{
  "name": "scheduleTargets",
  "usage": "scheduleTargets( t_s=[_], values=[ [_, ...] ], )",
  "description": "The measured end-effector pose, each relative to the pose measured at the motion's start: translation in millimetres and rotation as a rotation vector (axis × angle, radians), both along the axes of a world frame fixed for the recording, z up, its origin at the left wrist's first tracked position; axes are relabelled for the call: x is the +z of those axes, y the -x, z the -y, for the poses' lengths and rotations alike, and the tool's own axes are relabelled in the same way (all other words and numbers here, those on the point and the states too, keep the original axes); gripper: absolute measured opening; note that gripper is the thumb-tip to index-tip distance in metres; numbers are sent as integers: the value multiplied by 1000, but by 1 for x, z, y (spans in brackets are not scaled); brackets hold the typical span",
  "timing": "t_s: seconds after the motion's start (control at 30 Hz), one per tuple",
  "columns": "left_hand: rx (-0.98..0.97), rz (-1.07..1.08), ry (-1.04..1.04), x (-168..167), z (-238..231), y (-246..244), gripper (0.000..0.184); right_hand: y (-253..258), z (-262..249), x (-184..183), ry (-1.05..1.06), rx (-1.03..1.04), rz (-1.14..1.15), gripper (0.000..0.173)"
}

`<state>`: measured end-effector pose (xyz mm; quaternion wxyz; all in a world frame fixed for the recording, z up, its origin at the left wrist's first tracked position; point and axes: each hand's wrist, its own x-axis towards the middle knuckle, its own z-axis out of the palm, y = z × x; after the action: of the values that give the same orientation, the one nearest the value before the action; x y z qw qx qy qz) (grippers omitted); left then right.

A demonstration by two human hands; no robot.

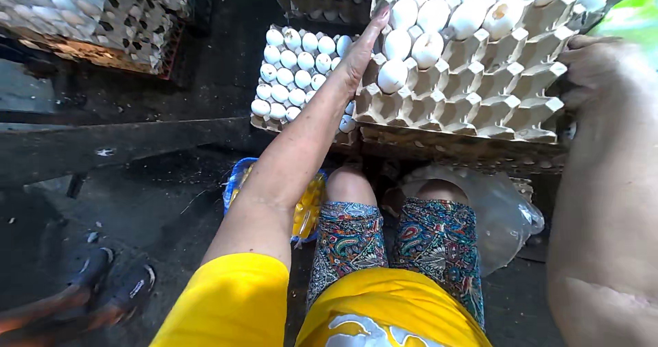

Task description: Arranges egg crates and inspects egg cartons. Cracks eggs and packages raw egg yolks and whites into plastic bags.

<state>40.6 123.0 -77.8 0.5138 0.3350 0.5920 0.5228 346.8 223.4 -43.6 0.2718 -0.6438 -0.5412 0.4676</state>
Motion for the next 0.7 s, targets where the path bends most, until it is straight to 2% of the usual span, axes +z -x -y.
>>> scheduleTargets(
  t_s=[0.13,0.3,0.43,0.57,0.7],
  values=[
    [4,54,3,1,5,-3,57,1,-8,-8,28,-43,-10,21],
    [42,-80,69,-3,1,-4,65,9,6,-14,-104,-22,147,31],
    [24,-142,62,-4,2,-5,67,7,3,-18,-245,83,345,28],
    [18,-154,-6,-8,4,-4,66,15,12,0,-295,185,550,38],
    [2,-130,-109,-10,8,-5,62,23,29,16,-379,168,641,44]
  ],
)
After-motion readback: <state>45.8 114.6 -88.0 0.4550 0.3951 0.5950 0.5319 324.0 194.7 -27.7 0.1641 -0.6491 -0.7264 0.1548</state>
